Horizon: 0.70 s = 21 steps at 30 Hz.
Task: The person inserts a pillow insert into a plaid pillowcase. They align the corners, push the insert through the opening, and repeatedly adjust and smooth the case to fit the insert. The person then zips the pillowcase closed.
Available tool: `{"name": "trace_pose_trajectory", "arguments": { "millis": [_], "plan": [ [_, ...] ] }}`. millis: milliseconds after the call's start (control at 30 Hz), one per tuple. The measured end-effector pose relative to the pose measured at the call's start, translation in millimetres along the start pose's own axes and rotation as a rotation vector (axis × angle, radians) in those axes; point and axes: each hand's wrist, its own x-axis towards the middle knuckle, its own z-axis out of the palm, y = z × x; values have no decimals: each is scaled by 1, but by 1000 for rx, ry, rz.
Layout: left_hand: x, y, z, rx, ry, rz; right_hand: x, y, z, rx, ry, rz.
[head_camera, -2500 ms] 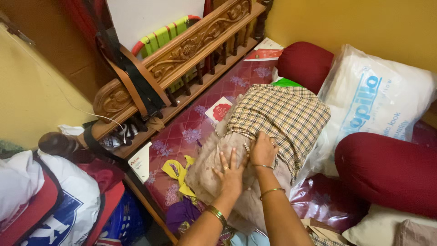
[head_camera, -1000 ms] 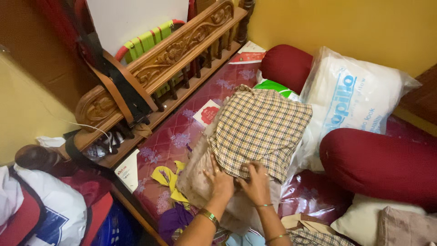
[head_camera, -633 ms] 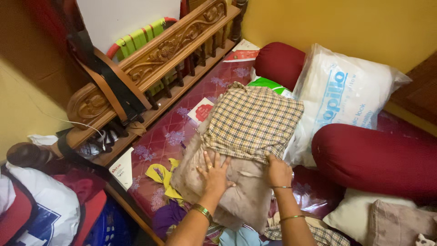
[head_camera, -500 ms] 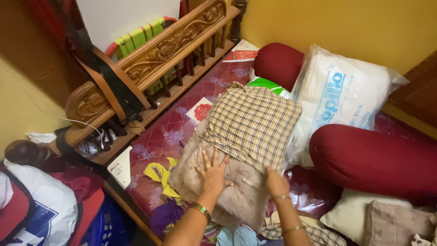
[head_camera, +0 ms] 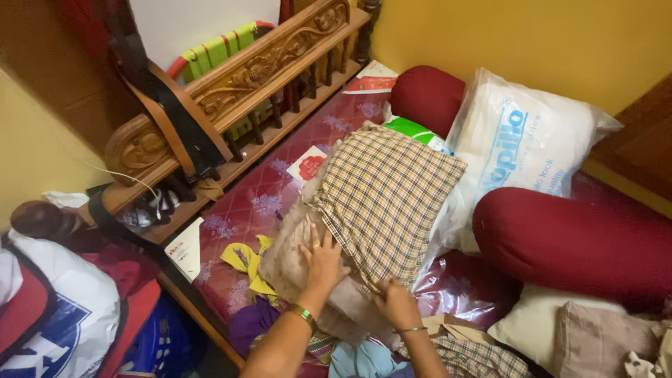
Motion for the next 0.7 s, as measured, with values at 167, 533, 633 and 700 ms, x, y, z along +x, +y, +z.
{"name": "trace_pose_trajectory", "arguments": {
  "millis": [167, 533, 633, 700],
  "plan": [
    [22, -16, 8, -199, 285, -13, 32, -63, -35, 42, 199, -62],
    [86, -19, -2, 169, 403, 35, 89, -63, -25, -240, -454, 107],
    [122, -38, 15, 89, 251, 34, 105, -44, -16, -167, -503, 96],
    [132, -59, 16, 158, 174, -7, 103, -39, -14, -126, -485, 87]
  ]
}}
